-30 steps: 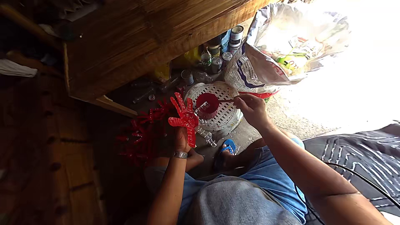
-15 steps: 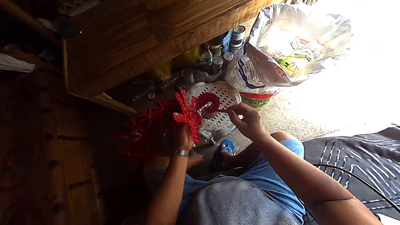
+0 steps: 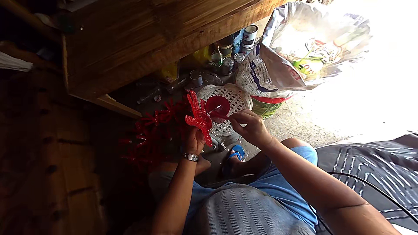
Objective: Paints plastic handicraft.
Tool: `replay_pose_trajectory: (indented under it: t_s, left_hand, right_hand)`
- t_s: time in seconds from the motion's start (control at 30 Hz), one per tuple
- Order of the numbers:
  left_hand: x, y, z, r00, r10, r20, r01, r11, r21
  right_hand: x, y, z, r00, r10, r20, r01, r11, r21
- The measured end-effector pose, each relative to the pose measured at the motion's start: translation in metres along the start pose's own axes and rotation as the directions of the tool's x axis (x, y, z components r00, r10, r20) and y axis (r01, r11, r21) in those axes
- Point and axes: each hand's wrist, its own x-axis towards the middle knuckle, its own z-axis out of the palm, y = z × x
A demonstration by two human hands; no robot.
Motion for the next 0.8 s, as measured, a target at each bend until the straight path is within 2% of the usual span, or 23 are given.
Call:
replay_pose_trajectory:
  t_s: [0.13,0.33,0.57,0.8]
  left_hand:
    - [-0.0010,0.0007,0.0005,1.000,-0.013,-0.022,0.012,1.000,-0.016]
    - [-0.0027,-0.0005,0.0024,1.000,-0.003,-0.002,0.003,0.999,-0.041]
    - [-0.0047,-0.0005,0.0025,1.000,-0.006,-0.030,0.006,1.000,-0.013]
    - [-0.0062,0.0000,0.0007,1.000,-0.005,-0.004,0.005,0.999,-0.037]
  right_hand:
    - [-0.0008,-0.0023,-0.0026,0.999,-0.016,-0.037,0.016,1.000,0.001]
    - [0.0012,0.0011,0.0015,1.000,0.018,0.004,-0.018,1.000,0.017]
    - [0.0031,-0.0056,-0.0003,1.000,0.017,-0.015,-0.017,1.000,0.025]
    - [-0.0062,-0.0078,-0.0008,0.998,-0.058,-0.006,0.058,0.998,-0.012]
